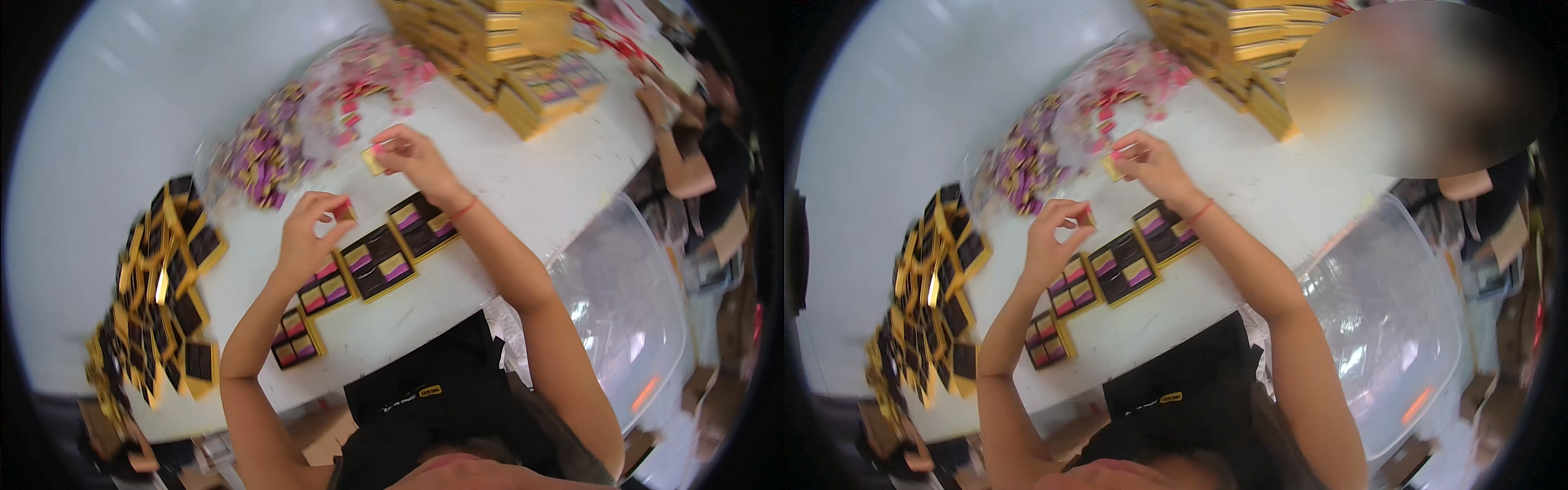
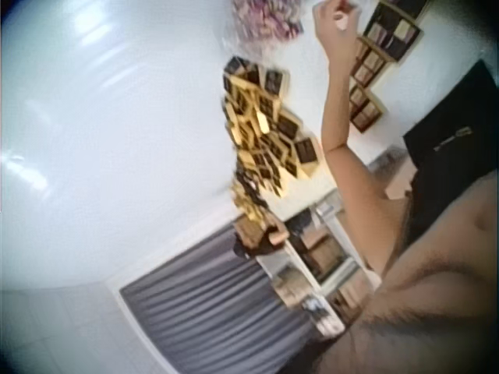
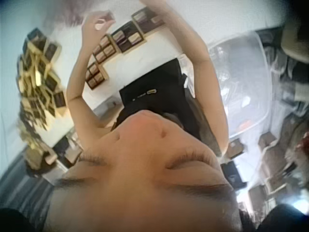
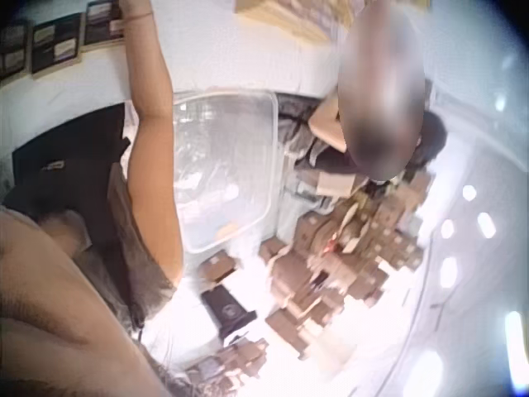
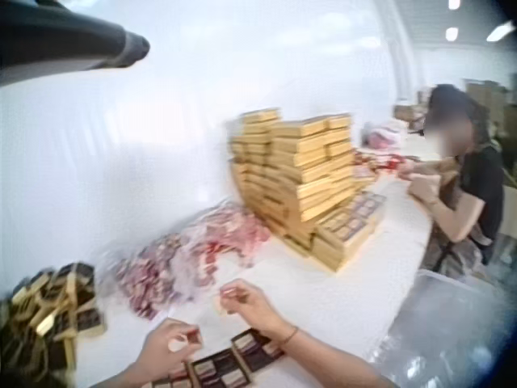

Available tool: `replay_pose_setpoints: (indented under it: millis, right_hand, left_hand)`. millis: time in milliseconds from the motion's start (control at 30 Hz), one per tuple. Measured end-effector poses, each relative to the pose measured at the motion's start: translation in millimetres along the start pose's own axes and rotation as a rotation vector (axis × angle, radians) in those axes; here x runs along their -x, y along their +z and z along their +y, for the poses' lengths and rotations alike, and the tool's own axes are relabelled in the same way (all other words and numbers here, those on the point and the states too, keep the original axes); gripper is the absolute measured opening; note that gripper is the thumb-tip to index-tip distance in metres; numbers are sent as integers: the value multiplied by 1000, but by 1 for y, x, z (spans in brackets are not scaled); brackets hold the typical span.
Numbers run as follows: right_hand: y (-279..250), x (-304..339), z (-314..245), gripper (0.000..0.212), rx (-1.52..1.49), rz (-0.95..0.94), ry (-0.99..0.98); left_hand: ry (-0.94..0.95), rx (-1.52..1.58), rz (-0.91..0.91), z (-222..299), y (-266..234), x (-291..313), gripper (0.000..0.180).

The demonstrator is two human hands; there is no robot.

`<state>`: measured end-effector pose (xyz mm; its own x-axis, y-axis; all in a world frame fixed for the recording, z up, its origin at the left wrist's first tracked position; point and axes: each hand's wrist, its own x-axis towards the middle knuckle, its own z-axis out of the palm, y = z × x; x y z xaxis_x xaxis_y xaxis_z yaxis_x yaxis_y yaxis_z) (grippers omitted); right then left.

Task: The person places small colored inserts into black and gold makeup palettes, then covers them with clear plastic sheets and stacks the completed units. The person repeats this process for multiple palettes on a white table.

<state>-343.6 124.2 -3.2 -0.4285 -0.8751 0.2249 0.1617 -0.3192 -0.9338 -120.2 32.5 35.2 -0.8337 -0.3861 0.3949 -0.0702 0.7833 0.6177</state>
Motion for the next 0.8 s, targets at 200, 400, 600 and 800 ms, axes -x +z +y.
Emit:
replay_pose_setpoints:
  millis: [200,400,600,800]
  right_hand:
    - [13,9,5,17,219,-212,78]
    - [27,17,1,21,261,-541,272]
    - [19,15,5,22,310,-623,225]
    - [24,18,-11,22,380,-578,239]
  left_hand:
    - [-34,-183,0,22,-1,61,40]
    - [-115,-190,-18,26,9,77,44]
    - [-47,-149,-73,27,23,75,47]
    - [22,-237,-81,29,32,78,43]
